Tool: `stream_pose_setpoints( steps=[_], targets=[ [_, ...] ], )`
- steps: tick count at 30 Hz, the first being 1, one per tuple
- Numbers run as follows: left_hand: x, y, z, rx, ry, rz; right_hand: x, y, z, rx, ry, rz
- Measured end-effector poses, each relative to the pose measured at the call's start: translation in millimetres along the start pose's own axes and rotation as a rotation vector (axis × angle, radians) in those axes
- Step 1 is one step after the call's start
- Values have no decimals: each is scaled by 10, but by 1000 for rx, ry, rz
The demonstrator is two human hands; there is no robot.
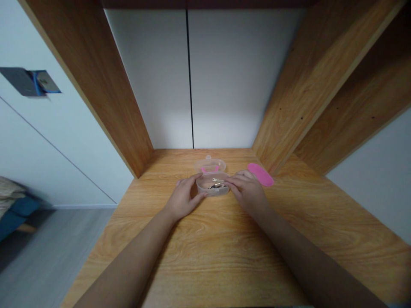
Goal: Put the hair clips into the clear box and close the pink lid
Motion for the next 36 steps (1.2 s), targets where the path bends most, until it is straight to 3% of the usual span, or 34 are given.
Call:
stream_pose_setpoints(
  steps=[6, 14, 36],
  targets=[
    [-7, -9, 9, -4, 10, -4, -2, -20, 3, 23, -71, -143],
    [-3, -35, 27, -4, 8, -11, 4, -49, 1, 63, -74, -35],
    [-8, -21, 16, 1, 10, -14, -25, 61, -35, 78, -14, -31]
  ],
)
Point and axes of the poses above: each hand's wrist, its own x-axis towards the middle knuckle, its own z-axis out of the back of the hand, y = z × x, the point moved 1 cm from there along x, towards the middle knuckle, and after that the axes turned 9 degrees about x, right-handed, at the moved point
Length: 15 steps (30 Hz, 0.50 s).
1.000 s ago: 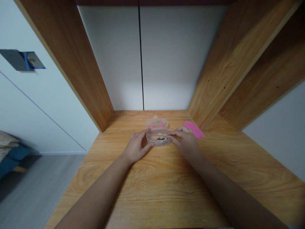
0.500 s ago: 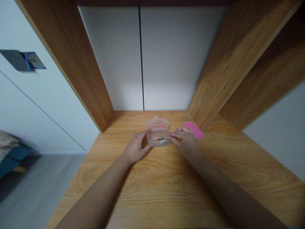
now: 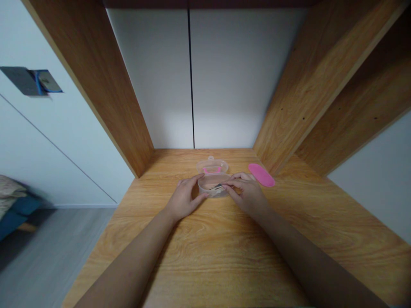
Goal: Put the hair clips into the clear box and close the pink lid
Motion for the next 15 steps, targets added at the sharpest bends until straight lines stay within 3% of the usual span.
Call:
stream_pose_setpoints(
  steps=[15],
  targets=[
    [-1, 6, 2, -3, 9, -2, 3, 32, 12, 36, 29, -8]
  ],
)
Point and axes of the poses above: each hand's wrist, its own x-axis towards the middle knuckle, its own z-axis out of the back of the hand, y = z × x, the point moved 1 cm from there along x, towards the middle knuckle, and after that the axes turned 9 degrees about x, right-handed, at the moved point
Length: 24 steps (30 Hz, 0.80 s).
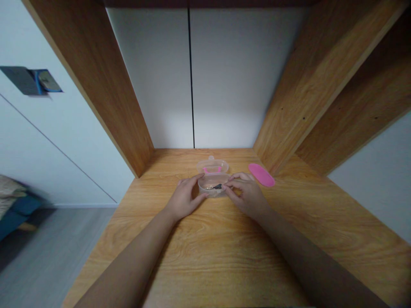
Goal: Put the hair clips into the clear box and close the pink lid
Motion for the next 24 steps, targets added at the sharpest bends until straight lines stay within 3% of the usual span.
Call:
stream_pose_setpoints(
  steps=[11, 24],
  targets=[
    [3, -1, -8, 0, -11, -3, 33, 20, 41, -5, 42, 79],
    [6, -13, 2, -6, -10, 5, 17, -13, 34, -70, 43, 46]
  ],
)
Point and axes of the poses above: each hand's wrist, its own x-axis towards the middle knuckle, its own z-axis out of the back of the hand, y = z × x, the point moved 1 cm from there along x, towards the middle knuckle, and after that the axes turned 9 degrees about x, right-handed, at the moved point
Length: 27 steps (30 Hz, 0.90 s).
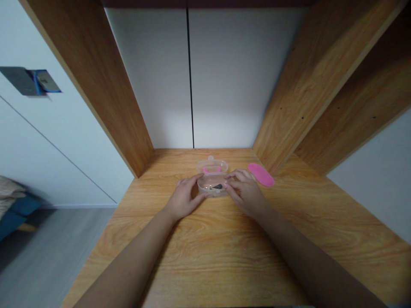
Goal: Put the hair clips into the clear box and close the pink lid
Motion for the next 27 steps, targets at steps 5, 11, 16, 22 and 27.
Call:
stream_pose_setpoints(
  steps=[5, 11, 16, 22, 27],
  targets=[
    [2, 14, -11, -6, 0, -11, -4, -6, -6, -9, -3, -15],
    [1, 20, -17, -1, -1, -11, -2, -19, -19, -7, 3, -20],
    [-1, 15, -13, -3, 6, -6, -4, -17, -10, -9, 0, -12],
    [-4, 20, -11, 7, 9, -3, 5, -56, 7, -26, -41, -28],
    [-1, 7, 5, 8, 18, -1, 23, -299, 121, -177, -168, -183]
  ],
)
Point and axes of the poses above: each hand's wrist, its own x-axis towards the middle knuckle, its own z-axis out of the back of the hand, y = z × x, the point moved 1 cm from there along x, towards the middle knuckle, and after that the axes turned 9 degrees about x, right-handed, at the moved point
